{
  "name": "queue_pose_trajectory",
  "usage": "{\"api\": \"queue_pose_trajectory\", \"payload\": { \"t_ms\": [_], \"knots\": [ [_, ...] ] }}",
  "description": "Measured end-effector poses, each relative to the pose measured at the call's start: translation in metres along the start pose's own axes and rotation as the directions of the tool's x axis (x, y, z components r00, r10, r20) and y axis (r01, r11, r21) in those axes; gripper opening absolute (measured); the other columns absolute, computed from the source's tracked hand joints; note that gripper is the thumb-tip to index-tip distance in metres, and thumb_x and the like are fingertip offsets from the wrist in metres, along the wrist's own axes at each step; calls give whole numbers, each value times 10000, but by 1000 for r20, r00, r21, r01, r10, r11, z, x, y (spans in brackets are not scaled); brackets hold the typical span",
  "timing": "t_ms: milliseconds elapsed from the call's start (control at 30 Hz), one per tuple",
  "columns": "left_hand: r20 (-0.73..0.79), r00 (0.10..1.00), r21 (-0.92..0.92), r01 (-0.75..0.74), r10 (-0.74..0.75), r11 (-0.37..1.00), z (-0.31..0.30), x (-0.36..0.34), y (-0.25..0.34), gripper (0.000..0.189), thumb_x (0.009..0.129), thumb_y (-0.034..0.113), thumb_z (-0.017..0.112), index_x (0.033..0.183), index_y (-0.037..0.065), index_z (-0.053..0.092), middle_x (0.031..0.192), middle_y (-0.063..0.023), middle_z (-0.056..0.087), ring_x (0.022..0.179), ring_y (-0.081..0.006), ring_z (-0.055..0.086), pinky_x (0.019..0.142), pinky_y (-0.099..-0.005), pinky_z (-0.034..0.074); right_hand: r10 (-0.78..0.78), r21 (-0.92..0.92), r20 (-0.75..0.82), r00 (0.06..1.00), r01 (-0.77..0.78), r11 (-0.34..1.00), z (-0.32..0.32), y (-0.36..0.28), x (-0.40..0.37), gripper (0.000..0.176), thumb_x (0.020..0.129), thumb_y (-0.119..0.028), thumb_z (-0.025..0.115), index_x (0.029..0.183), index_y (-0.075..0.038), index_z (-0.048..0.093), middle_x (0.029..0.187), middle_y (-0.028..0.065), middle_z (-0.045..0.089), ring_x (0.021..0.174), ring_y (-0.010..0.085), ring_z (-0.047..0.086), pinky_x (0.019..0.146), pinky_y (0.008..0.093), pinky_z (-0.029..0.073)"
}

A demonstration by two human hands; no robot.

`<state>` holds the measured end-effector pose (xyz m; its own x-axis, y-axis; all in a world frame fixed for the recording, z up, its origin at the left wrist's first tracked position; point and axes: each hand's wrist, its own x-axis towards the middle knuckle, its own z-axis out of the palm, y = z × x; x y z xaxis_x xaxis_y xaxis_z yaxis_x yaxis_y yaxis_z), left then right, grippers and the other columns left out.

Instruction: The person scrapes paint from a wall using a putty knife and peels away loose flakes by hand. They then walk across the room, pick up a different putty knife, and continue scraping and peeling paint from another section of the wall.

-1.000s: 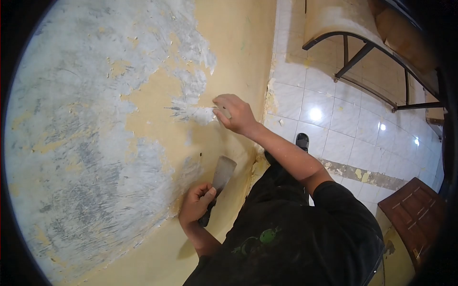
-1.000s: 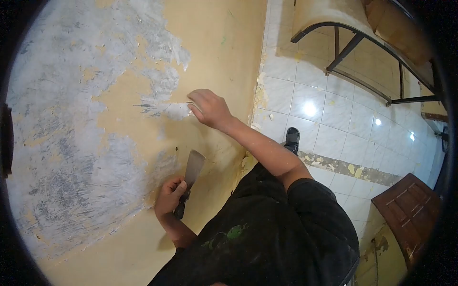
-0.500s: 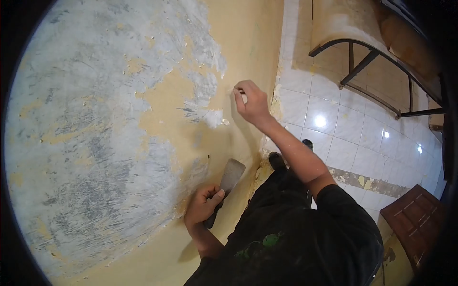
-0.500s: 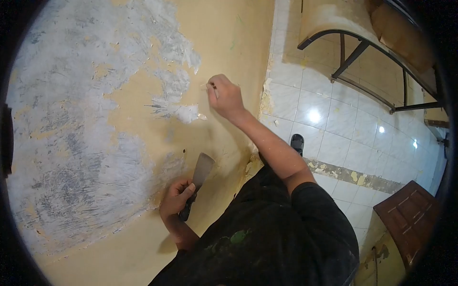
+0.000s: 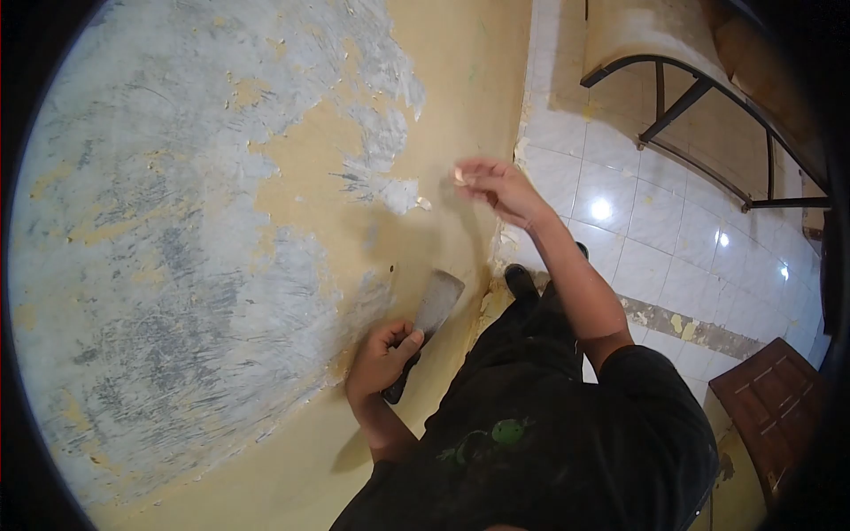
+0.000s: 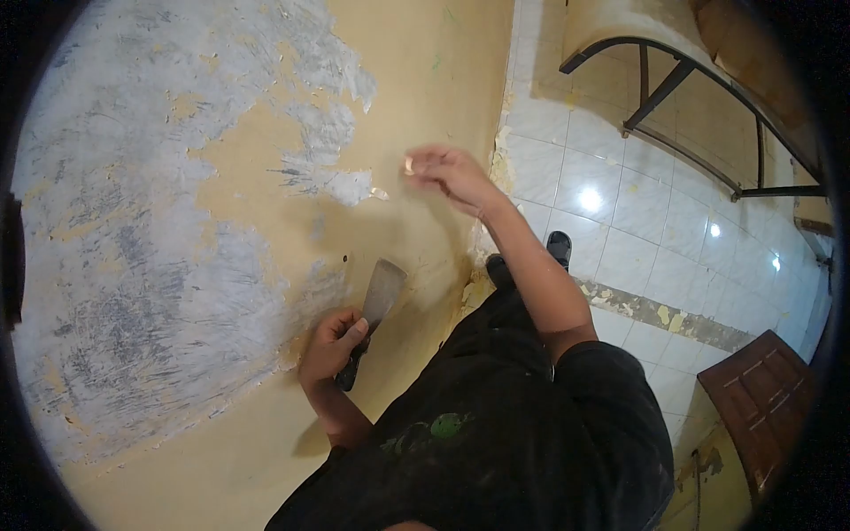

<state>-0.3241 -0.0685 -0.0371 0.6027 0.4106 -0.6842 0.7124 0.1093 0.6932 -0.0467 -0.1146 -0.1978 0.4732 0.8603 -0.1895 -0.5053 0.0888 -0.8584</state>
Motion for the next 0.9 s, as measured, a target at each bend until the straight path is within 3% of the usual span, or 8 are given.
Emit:
{"api": "queue_pose_trajectory", "payload": {
  "t_ms": [33,67,167,333,400,733,833,900],
  "knots": [
    [9,1000,1,-21,21,1000,0,1,0,212,894,194,561,740,52,524,651,61,483,623,-33,428,571,-216,354,-25,137,-163,986,48,989,-8,7,2,335,793,-67,600,1104,51,569,1018,142,641,883,162,619,754,245,487],
    [17,999,1,-42,42,999,0,0,-1,211,894,190,558,738,52,522,651,60,481,623,-33,426,571,-217,355,-40,-302,-334,942,-67,951,-26,33,10,422,797,-116,601,1188,21,526,1140,179,588,981,211,596,832,288,478],
    [2,1000,13,-14,14,1000,0,0,-1,201,894,181,554,744,50,524,654,58,484,628,-35,433,575,-218,358,-134,-594,-279,951,-61,802,-4,36,-11,432,796,-169,608,1189,-5,536,1149,180,584,973,269,600,839,335,479],
    [13,1000,11,-8,8,1000,4,0,5,192,894,179,554,756,47,529,661,55,491,627,-36,443,573,-215,359,-347,-477,-245,905,199,856,61,45,-23,333,801,-214,612,1067,-16,579,1003,151,620,903,280,606,772,340,486],
    [19,1000,32,-22,22,999,2,0,5,189,894,179,553,761,46,530,662,54,493,625,-37,445,573,-215,359,-435,-637,-131,891,261,725,73,30,-23,206,803,-186,595,920,-18,581,852,132,609,788,281,600,691,356,479],
    [3,1000,54,-27,27,998,3,0,2,201,888,198,565,769,40,529,657,48,488,618,-44,441,568,-220,362,-417,-653,49,907,345,674,65,23,-7,151,810,-168,595,849,-26,563,722,99,579,655,223,570,611,309,469],
    [-3,1000,59,-31,31,998,3,-1,3,198,881,202,572,780,35,543,659,37,504,627,-48,455,574,-224,372,-439,-550,-54,897,340,762,70,25,-10,148,810,-161,600,875,-32,567,731,73,585,665,173,567,612,298,469],
    [-64,998,180,-13,25,984,6,-6,8,202,871,215,580,795,30,558,665,21,522,637,-62,473,584,-234,388,-285,-295,-170,943,227,928,76,28,-14,153,808,-144,622,902,-34,572,761,32,594,711,114,563,624,282,471]
  ]
}}
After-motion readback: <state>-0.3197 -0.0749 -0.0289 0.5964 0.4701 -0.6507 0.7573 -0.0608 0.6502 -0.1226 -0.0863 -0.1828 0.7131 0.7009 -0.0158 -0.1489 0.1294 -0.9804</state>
